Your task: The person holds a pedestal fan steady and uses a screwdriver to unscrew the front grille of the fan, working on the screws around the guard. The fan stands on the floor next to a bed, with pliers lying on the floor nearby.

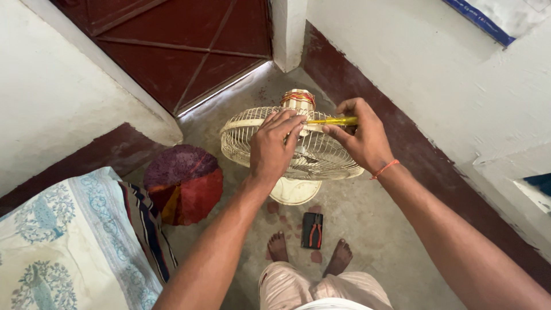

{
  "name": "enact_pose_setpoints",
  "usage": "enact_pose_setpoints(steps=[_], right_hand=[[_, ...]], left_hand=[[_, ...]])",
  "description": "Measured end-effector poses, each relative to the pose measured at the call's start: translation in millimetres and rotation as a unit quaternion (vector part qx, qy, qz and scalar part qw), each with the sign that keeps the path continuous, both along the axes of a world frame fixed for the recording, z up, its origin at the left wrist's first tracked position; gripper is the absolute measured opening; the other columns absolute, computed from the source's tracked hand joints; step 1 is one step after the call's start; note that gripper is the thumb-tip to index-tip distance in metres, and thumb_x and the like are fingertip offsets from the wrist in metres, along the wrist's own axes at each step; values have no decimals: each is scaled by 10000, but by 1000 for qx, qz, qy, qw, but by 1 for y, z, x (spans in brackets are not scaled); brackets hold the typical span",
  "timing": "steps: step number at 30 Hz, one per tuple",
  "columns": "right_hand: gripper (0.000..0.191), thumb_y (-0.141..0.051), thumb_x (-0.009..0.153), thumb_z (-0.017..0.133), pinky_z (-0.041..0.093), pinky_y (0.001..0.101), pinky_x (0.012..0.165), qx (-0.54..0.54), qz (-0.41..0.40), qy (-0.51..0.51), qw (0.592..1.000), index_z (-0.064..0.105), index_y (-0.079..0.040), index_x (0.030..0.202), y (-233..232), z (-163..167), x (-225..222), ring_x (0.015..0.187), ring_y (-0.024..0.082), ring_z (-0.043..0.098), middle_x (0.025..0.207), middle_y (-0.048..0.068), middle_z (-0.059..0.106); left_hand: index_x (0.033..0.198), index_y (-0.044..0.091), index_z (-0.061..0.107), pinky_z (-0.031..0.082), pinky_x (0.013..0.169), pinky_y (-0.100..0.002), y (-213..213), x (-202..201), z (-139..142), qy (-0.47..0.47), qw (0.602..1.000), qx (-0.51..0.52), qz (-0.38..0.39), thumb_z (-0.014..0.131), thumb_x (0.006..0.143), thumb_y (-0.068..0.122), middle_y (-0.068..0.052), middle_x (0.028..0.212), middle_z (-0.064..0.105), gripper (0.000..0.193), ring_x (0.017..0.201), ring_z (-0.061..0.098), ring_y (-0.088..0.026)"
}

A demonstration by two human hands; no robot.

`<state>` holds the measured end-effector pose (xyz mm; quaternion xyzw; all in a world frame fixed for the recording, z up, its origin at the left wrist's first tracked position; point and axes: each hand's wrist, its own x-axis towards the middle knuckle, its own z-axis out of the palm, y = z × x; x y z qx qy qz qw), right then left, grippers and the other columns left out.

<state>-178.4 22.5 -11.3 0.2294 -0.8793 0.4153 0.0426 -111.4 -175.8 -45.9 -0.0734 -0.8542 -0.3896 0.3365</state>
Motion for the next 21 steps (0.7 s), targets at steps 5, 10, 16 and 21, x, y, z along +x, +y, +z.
enact_pose_setpoints(steps=[5, 10, 16, 21], right_hand=[[306, -203, 858, 848, 540, 321, 708, -23, 2, 4, 1000, 657, -48, 1041, 0, -2, 2, 818, 181, 645, 1008, 72, 619], [282, -220, 861, 863, 552, 323, 747, -29, -7, 14, 999, 686, -50, 1000, -1, -7, 3, 875, 173, 681, 989, 64, 676], [302, -239, 873, 854, 546, 308, 737, -16, -8, 7, 1000, 671, -40, 1007, 4, -11, 1, 855, 146, 672, 984, 58, 677], [282, -176, 913, 797, 530, 288, 727, -39, 14, -45, 998, 624, -39, 1089, 5, -13, 4, 838, 112, 619, 1003, 36, 680]], left_hand=[[1168, 54, 745, 503, 1084, -441, -1, 1, 1, -8, 1000, -3, -13, 687, 952, 82, -123, 1182, 739, 226, 1137, 705, -296], [1180, 49, 739, 501, 1102, -445, -4, 2, -2, -14, 1000, -1, -18, 678, 963, 63, -117, 1191, 736, 226, 1150, 702, -294], [1296, 79, 675, 466, 1124, -455, -7, -3, -4, 7, 999, -19, -33, 660, 966, 79, -148, 1274, 719, 330, 1205, 684, -316], [1396, 87, 616, 523, 1033, -414, -24, 2, 1, -90, 994, 22, -65, 630, 1008, 77, -167, 1301, 693, 389, 1215, 661, -351]])
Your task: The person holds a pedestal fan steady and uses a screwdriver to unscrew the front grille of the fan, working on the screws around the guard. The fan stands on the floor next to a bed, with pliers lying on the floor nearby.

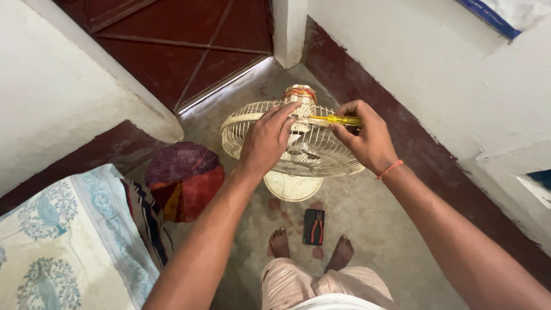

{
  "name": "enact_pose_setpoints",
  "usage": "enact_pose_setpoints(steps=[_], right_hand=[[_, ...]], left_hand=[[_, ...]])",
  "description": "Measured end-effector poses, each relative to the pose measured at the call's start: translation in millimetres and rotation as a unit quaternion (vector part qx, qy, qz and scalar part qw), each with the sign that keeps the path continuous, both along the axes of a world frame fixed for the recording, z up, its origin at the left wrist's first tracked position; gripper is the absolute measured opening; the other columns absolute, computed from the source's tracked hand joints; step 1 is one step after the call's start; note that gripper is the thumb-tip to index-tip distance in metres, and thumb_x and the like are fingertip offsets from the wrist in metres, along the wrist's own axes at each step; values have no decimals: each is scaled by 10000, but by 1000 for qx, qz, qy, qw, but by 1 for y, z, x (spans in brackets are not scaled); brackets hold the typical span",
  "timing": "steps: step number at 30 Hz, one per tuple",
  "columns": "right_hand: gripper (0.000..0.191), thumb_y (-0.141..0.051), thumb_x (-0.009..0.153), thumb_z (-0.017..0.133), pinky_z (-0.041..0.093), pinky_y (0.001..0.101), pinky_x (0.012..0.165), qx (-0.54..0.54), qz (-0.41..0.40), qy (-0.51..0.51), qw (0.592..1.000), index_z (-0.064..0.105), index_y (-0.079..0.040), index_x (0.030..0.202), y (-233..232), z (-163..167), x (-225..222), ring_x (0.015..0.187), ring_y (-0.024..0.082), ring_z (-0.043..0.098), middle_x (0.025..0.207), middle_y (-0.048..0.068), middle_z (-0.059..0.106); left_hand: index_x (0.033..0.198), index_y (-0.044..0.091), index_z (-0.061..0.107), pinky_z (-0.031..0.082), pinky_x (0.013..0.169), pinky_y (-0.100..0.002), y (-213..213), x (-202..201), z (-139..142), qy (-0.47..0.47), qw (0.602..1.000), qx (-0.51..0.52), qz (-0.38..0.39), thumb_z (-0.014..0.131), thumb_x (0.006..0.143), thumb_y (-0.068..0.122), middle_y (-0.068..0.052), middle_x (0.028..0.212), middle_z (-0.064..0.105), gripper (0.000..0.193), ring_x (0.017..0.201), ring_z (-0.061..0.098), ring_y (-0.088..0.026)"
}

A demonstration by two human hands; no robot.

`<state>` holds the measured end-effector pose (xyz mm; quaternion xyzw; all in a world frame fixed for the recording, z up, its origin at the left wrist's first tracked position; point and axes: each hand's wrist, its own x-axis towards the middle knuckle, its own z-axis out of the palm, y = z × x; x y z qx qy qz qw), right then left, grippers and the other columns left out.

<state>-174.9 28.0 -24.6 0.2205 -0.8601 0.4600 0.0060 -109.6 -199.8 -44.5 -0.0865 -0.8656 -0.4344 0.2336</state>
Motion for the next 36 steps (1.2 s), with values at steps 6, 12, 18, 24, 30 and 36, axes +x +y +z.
enact_pose_setpoints(steps=[6, 12, 18, 24, 30, 36], right_hand=[[271, -165, 921, 792, 551, 274, 773, -20, 14, -8, 1000, 640, -42, 1108, 1, -1, 3, 899, 91, 658, 1014, 41, 709], [269, -219, 921, 787, 536, 288, 696, -11, -19, -30, 999, 716, -61, 1128, 1, 2, 3, 822, 94, 661, 945, 32, 751], [311, -271, 946, 773, 518, 285, 661, 18, -14, -29, 999, 666, -53, 1140, 2, 5, 2, 754, 98, 626, 849, 52, 711], [327, -270, 924, 775, 532, 289, 698, 13, 4, -7, 1000, 615, -42, 1094, 4, -1, -2, 806, 99, 645, 926, 48, 716], [247, -260, 993, 756, 535, 302, 717, 4, -19, 17, 1000, 674, -46, 1085, 0, -3, 4, 821, 115, 648, 951, 71, 712], [382, -295, 910, 787, 517, 294, 656, 27, -29, -14, 999, 570, -29, 1079, -3, 5, 5, 740, 111, 600, 872, 75, 682]], left_hand=[[1204, 45, 646, 513, 991, -431, -2, -3, 2, 102, 990, -76, 55, 720, 936, 117, -150, 1210, 705, 287, 1178, 639, -351], [1074, 50, 703, 533, 905, -433, -5, -5, 4, 81, 994, -57, 46, 726, 932, 93, -112, 1075, 722, 151, 1051, 665, -333], [1066, 59, 724, 537, 842, -436, -9, -7, 8, 36, 998, -51, 32, 735, 913, 99, -109, 1028, 726, 158, 977, 682, -328], [1110, 41, 710, 541, 859, -431, -19, -9, 7, 30, 998, -48, 1, 689, 926, 42, -128, 1062, 718, 186, 999, 684, -338], [1078, 45, 730, 537, 873, -421, -14, -8, 5, 41, 998, -38, 8, 698, 931, 55, -118, 1049, 727, 151, 1008, 688, -324], [1090, 51, 743, 540, 884, -416, -15, -7, 8, 32, 999, -41, 11, 686, 941, 78, -106, 1060, 731, 162, 1012, 689, -312]])
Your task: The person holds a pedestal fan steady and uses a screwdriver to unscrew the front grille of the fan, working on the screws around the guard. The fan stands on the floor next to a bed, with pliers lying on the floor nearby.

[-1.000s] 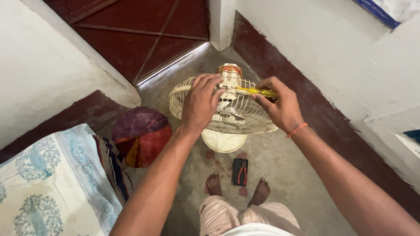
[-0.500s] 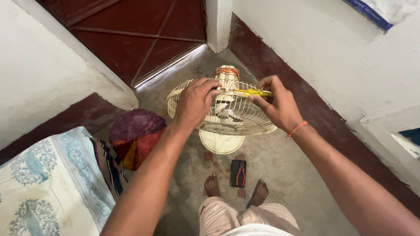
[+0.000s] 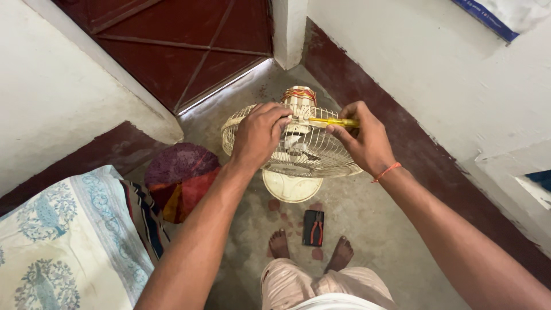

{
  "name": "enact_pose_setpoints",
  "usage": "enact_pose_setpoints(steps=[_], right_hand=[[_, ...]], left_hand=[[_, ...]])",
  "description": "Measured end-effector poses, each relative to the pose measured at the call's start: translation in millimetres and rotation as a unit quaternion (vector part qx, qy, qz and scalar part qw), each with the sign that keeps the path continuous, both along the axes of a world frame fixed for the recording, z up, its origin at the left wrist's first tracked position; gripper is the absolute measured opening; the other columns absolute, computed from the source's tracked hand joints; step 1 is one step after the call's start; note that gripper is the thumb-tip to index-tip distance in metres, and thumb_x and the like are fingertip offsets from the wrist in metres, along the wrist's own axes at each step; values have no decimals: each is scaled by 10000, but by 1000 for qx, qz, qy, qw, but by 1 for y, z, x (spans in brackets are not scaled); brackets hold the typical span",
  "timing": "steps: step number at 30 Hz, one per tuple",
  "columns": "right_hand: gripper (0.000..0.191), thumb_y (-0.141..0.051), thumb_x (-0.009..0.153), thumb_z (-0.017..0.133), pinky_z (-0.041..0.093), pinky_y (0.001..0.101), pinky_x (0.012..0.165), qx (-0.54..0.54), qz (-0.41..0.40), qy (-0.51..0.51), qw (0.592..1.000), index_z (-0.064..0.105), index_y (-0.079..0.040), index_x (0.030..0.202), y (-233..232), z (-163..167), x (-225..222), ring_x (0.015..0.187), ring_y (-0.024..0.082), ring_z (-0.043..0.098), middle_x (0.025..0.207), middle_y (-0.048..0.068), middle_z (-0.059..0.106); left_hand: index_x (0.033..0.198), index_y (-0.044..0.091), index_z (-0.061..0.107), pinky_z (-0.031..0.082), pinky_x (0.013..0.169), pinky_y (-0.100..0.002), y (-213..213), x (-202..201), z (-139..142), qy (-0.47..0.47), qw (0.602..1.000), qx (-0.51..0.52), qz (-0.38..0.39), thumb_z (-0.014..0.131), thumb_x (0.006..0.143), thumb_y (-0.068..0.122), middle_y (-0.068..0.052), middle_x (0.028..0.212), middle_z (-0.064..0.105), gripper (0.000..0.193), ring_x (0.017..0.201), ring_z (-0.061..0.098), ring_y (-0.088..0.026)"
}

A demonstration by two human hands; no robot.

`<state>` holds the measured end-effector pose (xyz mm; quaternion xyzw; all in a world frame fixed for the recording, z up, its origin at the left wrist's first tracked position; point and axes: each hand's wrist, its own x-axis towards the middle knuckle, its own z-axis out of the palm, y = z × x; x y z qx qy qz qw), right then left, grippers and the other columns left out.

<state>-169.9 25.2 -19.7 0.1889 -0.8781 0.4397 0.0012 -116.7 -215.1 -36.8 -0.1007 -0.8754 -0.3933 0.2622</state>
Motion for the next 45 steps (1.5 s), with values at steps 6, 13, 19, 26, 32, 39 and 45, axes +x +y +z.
enact_pose_setpoints(steps=[6, 13, 19, 26, 32, 39, 45], right_hand=[[323, -319, 941, 767, 510, 296, 645, -23, -6, 3, 1000, 635, -40, 1037, -3, 2, 3, 754, 87, 603, 846, 59, 703], [465, -355, 869, 809, 518, 299, 633, 45, -21, -18, 999, 555, -27, 1080, 2, 4, -3, 704, 111, 615, 824, 74, 681], [340, -336, 923, 759, 515, 306, 683, -4, 35, 47, 998, 641, -38, 1037, 7, -5, -3, 790, 120, 628, 914, 59, 682], [322, -332, 942, 765, 500, 323, 683, 26, 1, -33, 999, 641, -56, 1051, 4, -8, -1, 768, 147, 593, 876, 79, 676], [317, -250, 907, 792, 507, 308, 701, -3, 47, 33, 998, 594, -37, 1034, 12, -10, -4, 795, 133, 602, 914, 66, 668], [249, -202, 903, 806, 505, 286, 658, -45, 11, 16, 999, 678, -44, 1047, 4, -13, 0, 774, 87, 596, 900, 38, 687], [258, -258, 952, 774, 459, 289, 601, -20, -24, -45, 998, 713, -55, 1098, 3, -5, 2, 690, 77, 535, 791, 37, 680]], left_hand=[[1089, 59, 753, 537, 894, -413, 1, -1, 1, -2, 1000, -6, 8, 690, 941, 103, -96, 1069, 739, 167, 1020, 689, -304], [1083, 64, 761, 539, 897, -408, 2, 0, 1, -13, 1000, 0, 6, 690, 940, 109, -94, 1071, 747, 166, 1030, 697, -292], [1089, 60, 759, 539, 908, -409, 3, -2, 0, -4, 1000, -7, 4, 692, 938, 99, -100, 1078, 747, 169, 1033, 695, -298], [1082, 63, 763, 541, 893, -408, 1, 1, 0, 1, 1000, -7, 7, 705, 935, 104, -96, 1071, 751, 163, 1021, 702, -293], [1140, 77, 737, 547, 895, -406, -4, -1, -1, -20, 1000, -1, -22, 693, 936, 95, -94, 1109, 738, 210, 1032, 706, -298], [1186, 71, 681, 544, 894, -424, -12, 4, -1, -19, 999, -2, -43, 686, 953, 97, -114, 1144, 713, 235, 1063, 685, -342], [1131, 70, 693, 552, 871, -412, -7, 2, -1, -24, 1000, 6, -19, 713, 946, 139, -101, 1111, 723, 198, 1040, 701, -325]])
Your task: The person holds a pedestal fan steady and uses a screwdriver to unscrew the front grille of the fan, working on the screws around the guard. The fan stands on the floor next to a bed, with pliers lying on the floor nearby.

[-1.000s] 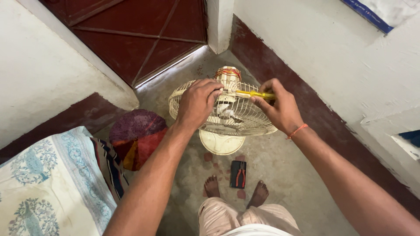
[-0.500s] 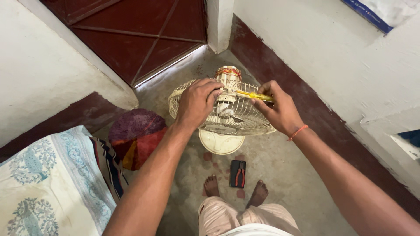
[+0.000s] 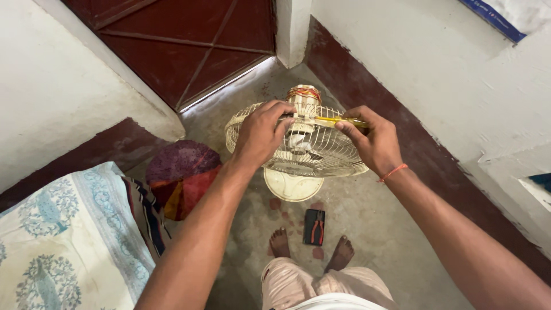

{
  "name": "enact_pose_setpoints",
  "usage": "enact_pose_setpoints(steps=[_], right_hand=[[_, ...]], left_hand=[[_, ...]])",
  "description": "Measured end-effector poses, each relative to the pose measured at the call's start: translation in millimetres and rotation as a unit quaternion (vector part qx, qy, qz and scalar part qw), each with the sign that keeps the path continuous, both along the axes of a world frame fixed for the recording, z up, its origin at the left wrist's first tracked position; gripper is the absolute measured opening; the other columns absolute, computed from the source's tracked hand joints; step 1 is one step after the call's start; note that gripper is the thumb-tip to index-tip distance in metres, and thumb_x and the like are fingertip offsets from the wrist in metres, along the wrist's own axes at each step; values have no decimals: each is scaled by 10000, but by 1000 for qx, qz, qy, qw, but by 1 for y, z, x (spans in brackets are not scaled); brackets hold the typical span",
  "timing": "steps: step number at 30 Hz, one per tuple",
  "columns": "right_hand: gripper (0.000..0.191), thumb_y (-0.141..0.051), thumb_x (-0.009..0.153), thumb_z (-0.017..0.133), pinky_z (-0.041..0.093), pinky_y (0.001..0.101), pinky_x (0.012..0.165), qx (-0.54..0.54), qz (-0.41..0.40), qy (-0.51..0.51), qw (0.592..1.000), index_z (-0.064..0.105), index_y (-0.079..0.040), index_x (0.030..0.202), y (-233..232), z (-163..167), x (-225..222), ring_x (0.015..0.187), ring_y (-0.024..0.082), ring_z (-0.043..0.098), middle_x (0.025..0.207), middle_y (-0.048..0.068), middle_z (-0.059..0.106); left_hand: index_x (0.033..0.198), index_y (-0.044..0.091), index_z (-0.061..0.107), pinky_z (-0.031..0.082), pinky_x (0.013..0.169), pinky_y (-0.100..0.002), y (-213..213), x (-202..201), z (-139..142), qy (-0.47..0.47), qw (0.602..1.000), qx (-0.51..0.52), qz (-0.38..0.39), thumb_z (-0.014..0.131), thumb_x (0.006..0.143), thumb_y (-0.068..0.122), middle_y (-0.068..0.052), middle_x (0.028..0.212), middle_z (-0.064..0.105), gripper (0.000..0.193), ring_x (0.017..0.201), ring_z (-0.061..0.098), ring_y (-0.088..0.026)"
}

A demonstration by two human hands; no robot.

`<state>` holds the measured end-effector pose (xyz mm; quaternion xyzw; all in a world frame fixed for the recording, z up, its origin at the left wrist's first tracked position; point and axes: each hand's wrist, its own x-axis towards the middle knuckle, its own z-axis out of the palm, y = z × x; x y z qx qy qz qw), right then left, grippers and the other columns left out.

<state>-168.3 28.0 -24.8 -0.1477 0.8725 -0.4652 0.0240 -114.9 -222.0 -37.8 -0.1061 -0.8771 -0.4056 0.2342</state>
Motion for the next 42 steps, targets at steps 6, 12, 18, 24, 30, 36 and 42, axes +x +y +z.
enact_pose_setpoints(steps=[6, 12, 18, 24, 30, 36, 42], right_hand=[[332, -284, 950, 750, 486, 284, 618, 12, 34, 18, 999, 595, -55, 1136, 5, 6, -4, 698, 81, 569, 807, 42, 681], [329, -296, 949, 752, 524, 300, 666, 10, 51, 71, 996, 594, -49, 1099, 4, 4, -7, 776, 101, 638, 885, 59, 716], [312, -309, 943, 754, 533, 305, 671, 27, 28, 41, 998, 651, -64, 1106, 3, 4, -5, 771, 109, 650, 870, 72, 741], [325, -317, 962, 752, 537, 316, 679, 64, 34, 43, 996, 621, -51, 1095, 4, 9, -6, 772, 128, 658, 880, 82, 724], [333, -279, 940, 762, 537, 303, 697, 17, 49, 48, 998, 600, -42, 1109, 4, 2, -4, 799, 119, 648, 907, 71, 719], [273, -268, 972, 767, 527, 307, 713, 9, 46, 95, 994, 669, -40, 1087, 4, -3, -2, 843, 127, 646, 955, 83, 694], [340, -279, 954, 759, 520, 308, 707, 24, 33, 56, 998, 602, -41, 1139, 3, 3, 2, 794, 140, 613, 941, 67, 678]], left_hand=[[1122, 75, 713, 555, 863, -405, 0, -2, 1, -5, 1000, -3, -5, 716, 929, 145, -93, 1103, 731, 205, 1016, 713, -304], [1109, 75, 719, 549, 867, -415, 1, -3, 3, -5, 1000, -14, 8, 729, 927, 143, -93, 1088, 733, 194, 1009, 711, -311], [1114, 80, 722, 549, 859, -415, 1, 0, 4, -15, 1000, -11, 10, 721, 918, 133, -92, 1090, 736, 203, 1008, 711, -311], [1112, 80, 717, 546, 855, -421, 3, -1, 5, -20, 1000, -15, 12, 724, 923, 150, -93, 1087, 732, 201, 1009, 707, -315], [1103, 69, 713, 547, 856, -423, 5, 3, 2, -5, 1000, -15, 17, 719, 922, 137, -96, 1086, 730, 193, 1023, 703, -321], [1088, 73, 721, 556, 861, -404, 5, 0, -1, -2, 1000, -9, 16, 733, 915, 145, -90, 1071, 740, 188, 1003, 719, -299], [1096, 70, 723, 557, 850, -403, 4, 0, -1, -9, 1000, -9, 13, 740, 916, 133, -92, 1067, 741, 191, 995, 721, -296]])
